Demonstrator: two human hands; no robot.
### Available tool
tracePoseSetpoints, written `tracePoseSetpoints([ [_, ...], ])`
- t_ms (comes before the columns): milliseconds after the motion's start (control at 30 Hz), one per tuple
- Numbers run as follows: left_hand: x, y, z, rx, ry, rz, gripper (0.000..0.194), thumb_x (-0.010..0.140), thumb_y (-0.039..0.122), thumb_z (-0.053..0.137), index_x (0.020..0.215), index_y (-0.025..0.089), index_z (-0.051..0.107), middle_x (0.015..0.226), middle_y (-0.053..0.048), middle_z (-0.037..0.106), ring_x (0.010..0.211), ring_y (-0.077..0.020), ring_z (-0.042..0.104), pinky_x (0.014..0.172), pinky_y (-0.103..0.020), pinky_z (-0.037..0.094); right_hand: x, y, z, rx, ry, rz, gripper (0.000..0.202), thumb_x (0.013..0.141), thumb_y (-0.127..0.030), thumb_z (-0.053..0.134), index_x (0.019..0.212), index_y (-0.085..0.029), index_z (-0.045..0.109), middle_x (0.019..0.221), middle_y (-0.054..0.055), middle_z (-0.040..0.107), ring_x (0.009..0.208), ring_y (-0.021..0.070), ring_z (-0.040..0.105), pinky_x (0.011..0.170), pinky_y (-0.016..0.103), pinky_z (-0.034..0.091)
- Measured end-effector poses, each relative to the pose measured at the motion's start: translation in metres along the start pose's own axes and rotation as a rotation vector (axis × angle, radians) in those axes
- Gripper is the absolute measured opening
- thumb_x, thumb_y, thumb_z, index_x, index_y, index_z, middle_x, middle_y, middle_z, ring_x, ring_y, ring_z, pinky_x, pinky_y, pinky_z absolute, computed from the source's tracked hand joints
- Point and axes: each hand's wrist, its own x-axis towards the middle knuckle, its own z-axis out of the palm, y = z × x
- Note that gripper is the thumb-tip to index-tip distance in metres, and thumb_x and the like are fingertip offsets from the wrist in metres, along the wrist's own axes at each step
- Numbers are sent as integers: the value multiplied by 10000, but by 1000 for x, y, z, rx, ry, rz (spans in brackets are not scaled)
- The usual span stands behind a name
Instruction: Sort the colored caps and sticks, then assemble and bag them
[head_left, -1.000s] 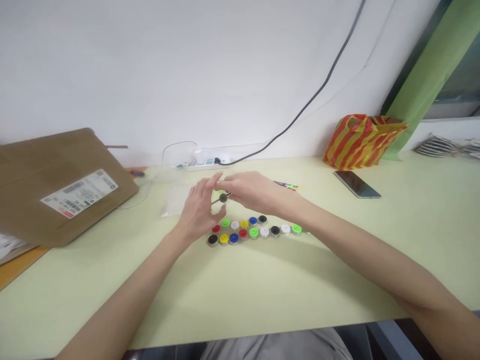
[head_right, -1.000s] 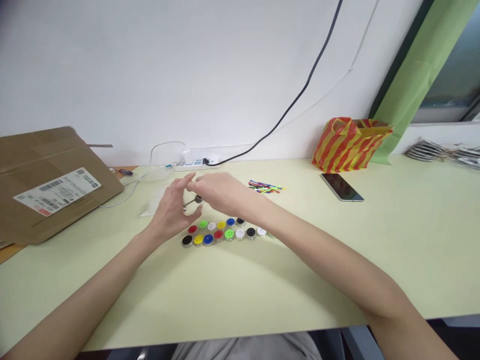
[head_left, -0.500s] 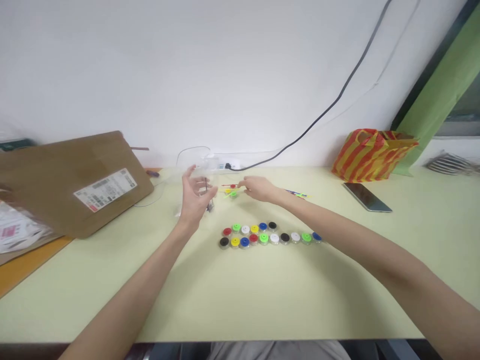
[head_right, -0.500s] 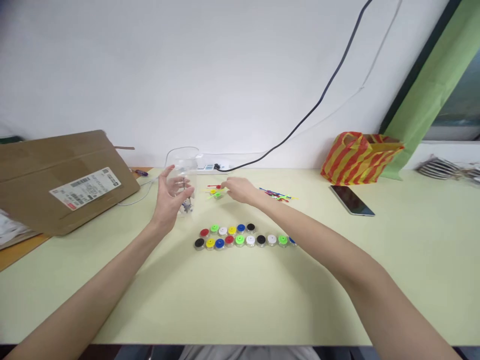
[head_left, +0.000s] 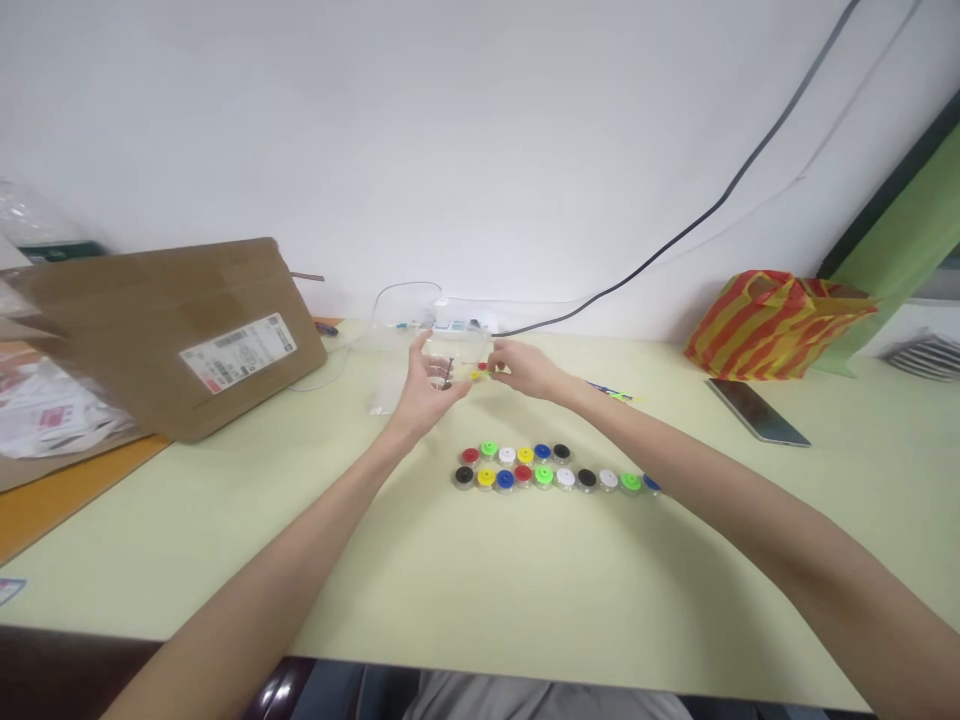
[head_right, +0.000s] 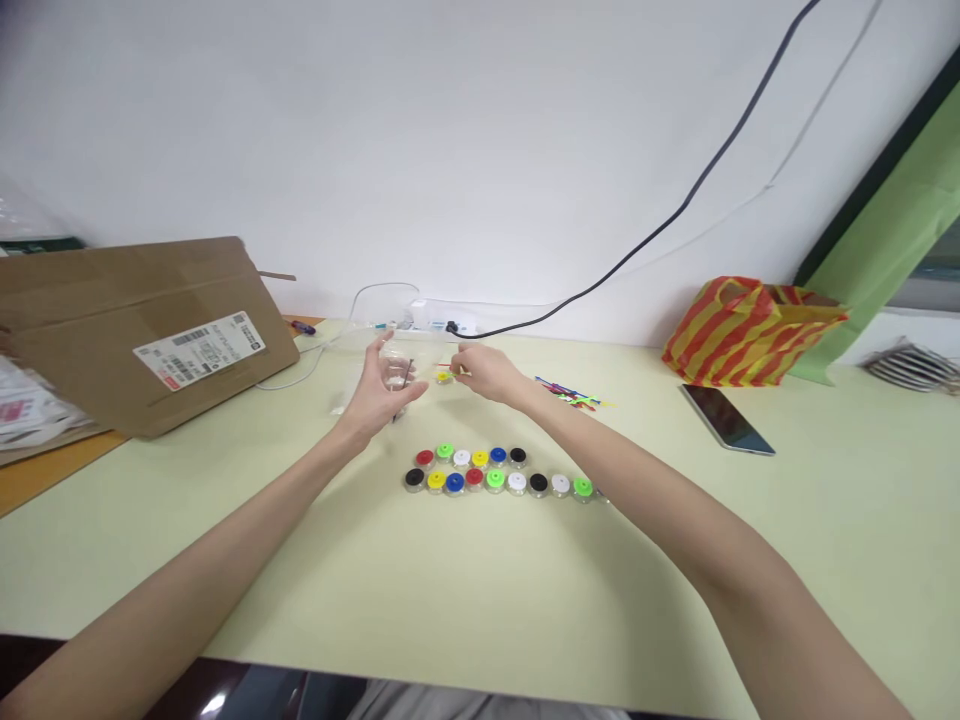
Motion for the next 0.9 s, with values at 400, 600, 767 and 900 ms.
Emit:
tracePoseSetpoints([
  [400, -20, 19, 8, 510, -176, 337, 936, 782, 247, 670, 1589, 298, 199, 1050, -22, 527, 913, -195, 539, 891, -377, 485, -54, -20, -83, 837, 504, 179, 218, 888, -341, 670, 926, -132, 718, 735, 48, 711, 663, 151, 646, 562, 245, 490],
  [600, -28, 29, 13, 565, -210, 408, 912, 798, 254, 658, 1585, 290, 201, 1089, -38, 534, 969, -220, 540, 927, -403, 478, -59, -52, -88, 577, 279, -14, 105, 878, -152, 655, 844, -146, 754, 800, 33, 748, 710, 133, 662, 657, 249, 491],
  [767, -27, 29, 14, 565, -219, 446, 904, 793, 254, 662, 1576, 276, 210, 1108, -46, 530, 993, -230, 543, 957, -425, 473, -56, -60, -74, 533, 194, -37, 180, 881, -61, 603, 861, -142, 762, 846, 37, 763, 763, 144, 677, 714, 260, 487],
  [900, -25, 27, 14, 599, -231, 481, 902, 810, 289, 679, 1579, 269, 209, 1111, -53, 540, 976, -232, 549, 951, -429, 477, -55, -57, -73, 419, 266, 55, 203, 879, -34, 582, 860, -145, 751, 849, 40, 760, 768, 148, 671, 745, 272, 480],
])
